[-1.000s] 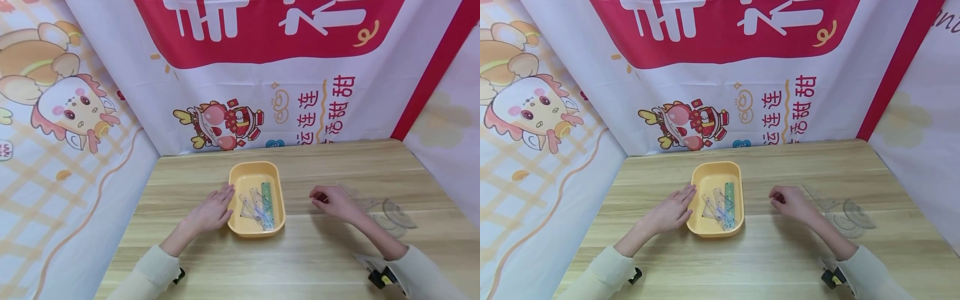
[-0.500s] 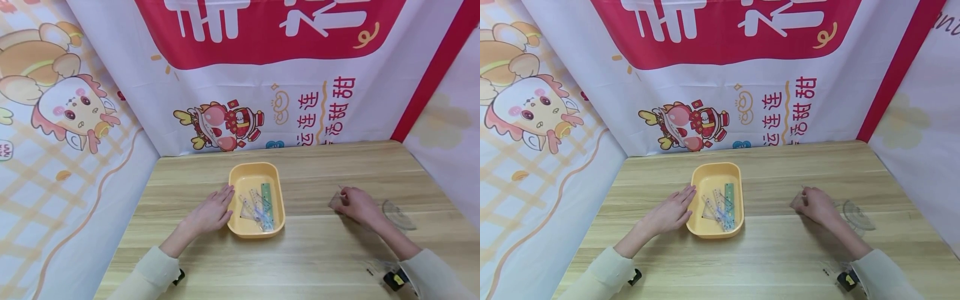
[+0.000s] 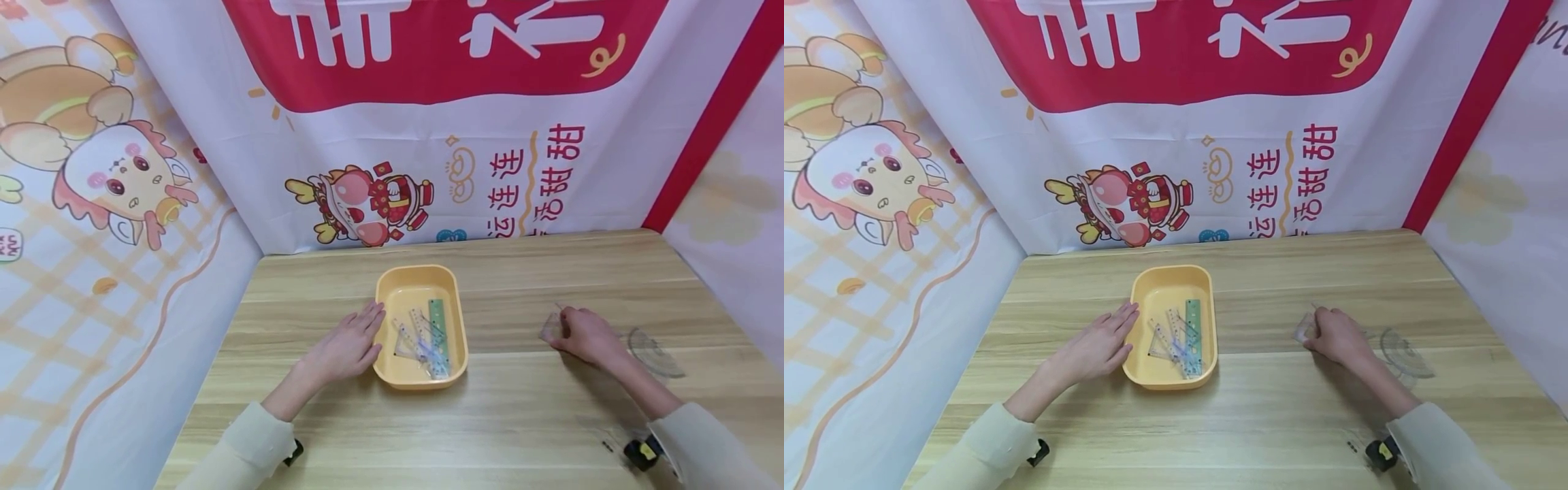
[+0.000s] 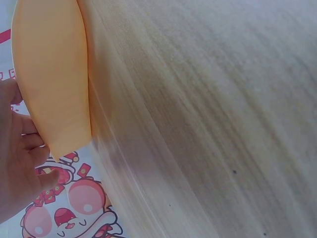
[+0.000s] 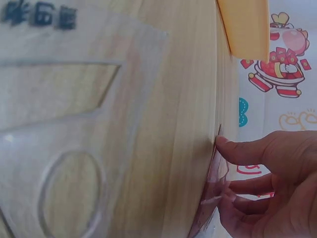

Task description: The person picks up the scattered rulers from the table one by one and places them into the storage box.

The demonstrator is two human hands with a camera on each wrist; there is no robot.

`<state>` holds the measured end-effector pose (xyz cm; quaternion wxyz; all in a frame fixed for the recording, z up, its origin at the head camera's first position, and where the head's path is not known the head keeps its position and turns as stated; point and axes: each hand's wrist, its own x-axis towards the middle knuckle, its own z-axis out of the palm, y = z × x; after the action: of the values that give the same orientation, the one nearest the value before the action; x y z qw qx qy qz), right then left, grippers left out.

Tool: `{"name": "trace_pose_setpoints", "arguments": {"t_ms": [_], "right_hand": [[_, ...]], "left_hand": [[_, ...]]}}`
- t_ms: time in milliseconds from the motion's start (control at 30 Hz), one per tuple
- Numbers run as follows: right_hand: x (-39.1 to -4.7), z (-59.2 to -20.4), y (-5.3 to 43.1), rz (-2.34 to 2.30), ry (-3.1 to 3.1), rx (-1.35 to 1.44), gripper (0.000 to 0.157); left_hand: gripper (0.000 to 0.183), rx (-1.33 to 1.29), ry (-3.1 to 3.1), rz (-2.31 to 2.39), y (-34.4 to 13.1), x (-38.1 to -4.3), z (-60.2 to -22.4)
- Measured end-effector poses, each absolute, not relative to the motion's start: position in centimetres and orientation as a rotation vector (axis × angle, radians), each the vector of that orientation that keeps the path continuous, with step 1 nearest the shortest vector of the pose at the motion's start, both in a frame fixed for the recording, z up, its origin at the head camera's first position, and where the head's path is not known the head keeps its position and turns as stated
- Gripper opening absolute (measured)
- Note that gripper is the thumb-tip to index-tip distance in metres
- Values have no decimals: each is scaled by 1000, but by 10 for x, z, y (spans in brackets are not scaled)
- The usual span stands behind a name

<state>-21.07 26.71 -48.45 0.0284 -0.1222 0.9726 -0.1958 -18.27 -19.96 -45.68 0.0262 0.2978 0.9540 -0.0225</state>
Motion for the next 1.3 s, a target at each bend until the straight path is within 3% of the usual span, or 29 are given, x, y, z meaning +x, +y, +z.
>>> {"name": "trace_pose_setpoints", "arguments": {"t_ms": [333, 800, 1300], "right_hand": [[-212, -482, 270, -672, 2958, -337, 29], [-210, -472, 267, -865, 2837, -548, 9], [-202, -455, 256, -1018, 2725, -457, 5]], "left_hand": [[65, 913, 2946, -71, -200, -182, -457], [65, 938, 2965, -56, -201, -184, -459], [64, 967, 2962, -30, -201, -183, -456]]}}
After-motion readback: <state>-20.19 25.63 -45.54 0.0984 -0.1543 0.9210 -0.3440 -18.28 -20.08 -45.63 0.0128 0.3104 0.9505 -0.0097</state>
